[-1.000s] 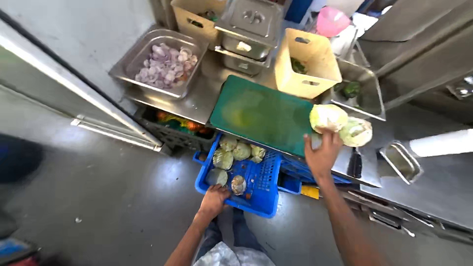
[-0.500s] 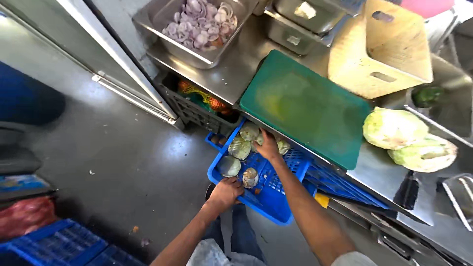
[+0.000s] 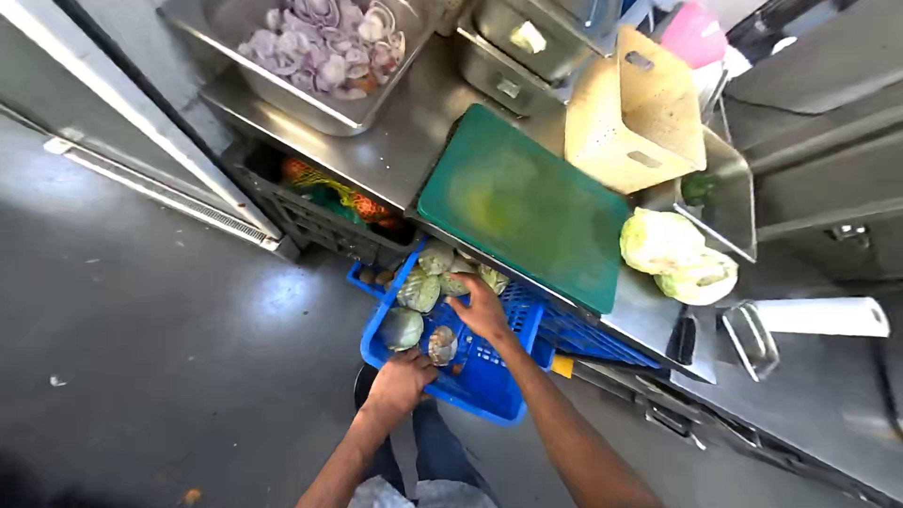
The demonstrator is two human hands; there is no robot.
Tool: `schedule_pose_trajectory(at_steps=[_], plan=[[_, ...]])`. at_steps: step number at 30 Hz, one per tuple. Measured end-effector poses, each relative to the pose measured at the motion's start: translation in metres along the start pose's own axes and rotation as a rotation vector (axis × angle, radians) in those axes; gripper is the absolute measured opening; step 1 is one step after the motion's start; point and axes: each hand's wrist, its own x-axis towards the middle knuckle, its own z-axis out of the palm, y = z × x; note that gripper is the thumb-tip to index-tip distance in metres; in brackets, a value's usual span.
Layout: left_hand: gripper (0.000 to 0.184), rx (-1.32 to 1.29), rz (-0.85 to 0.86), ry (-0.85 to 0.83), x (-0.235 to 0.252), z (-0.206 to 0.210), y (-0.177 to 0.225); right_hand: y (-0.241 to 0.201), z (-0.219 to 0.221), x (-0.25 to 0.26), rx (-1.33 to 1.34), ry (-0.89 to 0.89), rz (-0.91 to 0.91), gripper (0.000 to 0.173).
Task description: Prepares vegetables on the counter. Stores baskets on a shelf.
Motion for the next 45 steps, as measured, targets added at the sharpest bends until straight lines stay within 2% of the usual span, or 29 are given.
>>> schedule_pose_trajectory(at_steps=[3, 5, 8, 11, 14, 17, 20, 24, 29, 32, 33, 36, 39, 41, 42, 43, 45], plan=[[0.027, 0.017, -0.016, -0.052, 0.004, -0.003, 0.000, 0.027, -0.013, 0.009, -0.155, 0.027, 0.211, 0.058], [0.027, 0.019, -0.013, -0.069, 0.004, -0.004, -0.001, 0.044, -0.017, 0.040, -0.314, -0.061, 0.356, 0.054], [0.025, -0.005, -0.019, -0.067, 0.003, 0.001, -0.003, 0.076, -0.008, 0.085, -0.311, -0.130, 0.263, 0.049], [0.021, -0.007, -0.001, -0.023, 0.003, 0.010, -0.007, 0.075, -0.002, 0.104, -0.228, -0.193, 0.268, 0.051], [0.018, -0.001, 0.022, 0.055, 0.002, 0.018, -0.010, 0.074, 0.002, 0.103, -0.297, -0.121, 0.341, 0.067], [0.019, -0.028, 0.041, 0.117, -0.003, 0.026, -0.013, 0.083, -0.002, 0.097, -0.285, -0.120, 0.353, 0.075], [0.018, -0.060, 0.059, 0.179, -0.004, 0.031, -0.018, 0.088, -0.009, 0.082, -0.266, -0.029, 0.259, 0.074], [0.015, -0.053, 0.065, 0.213, -0.002, 0.030, -0.015, 0.090, -0.012, 0.072, -0.397, 0.041, 0.292, 0.079], [0.013, -0.038, 0.091, 0.248, -0.002, 0.023, -0.015, 0.081, -0.016, 0.089, -0.400, 0.032, 0.406, 0.067], [0.010, -0.028, 0.092, 0.233, -0.001, 0.022, -0.013, 0.099, -0.019, 0.093, -0.571, -0.017, 0.409, 0.097], [0.009, -0.020, 0.090, 0.236, 0.000, 0.022, -0.013, 0.101, -0.020, 0.092, -0.636, -0.013, 0.397, 0.098], [0.008, -0.006, 0.083, 0.229, 0.001, 0.023, -0.010, 0.099, -0.024, 0.085, -0.627, 0.025, 0.341, 0.090], [0.011, -0.006, 0.080, 0.229, 0.000, 0.021, -0.010, 0.101, -0.017, 0.077, -0.624, 0.085, 0.326, 0.090], [0.011, -0.010, 0.090, 0.258, -0.003, 0.020, -0.007, 0.094, -0.007, 0.056, -0.560, 0.087, 0.252, 0.092], [0.011, -0.013, 0.096, 0.291, -0.005, 0.019, -0.004, 0.080, -0.001, 0.035, -0.526, 0.062, 0.187, 0.087], [0.011, -0.010, 0.101, 0.335, -0.007, 0.017, -0.002, 0.058, 0.003, 0.009, -0.492, 0.042, 0.103, 0.074], [0.014, -0.023, 0.090, 0.350, -0.003, 0.008, 0.003, 0.006, -0.005, -0.040, -0.375, 0.074, -0.070, 0.035]])
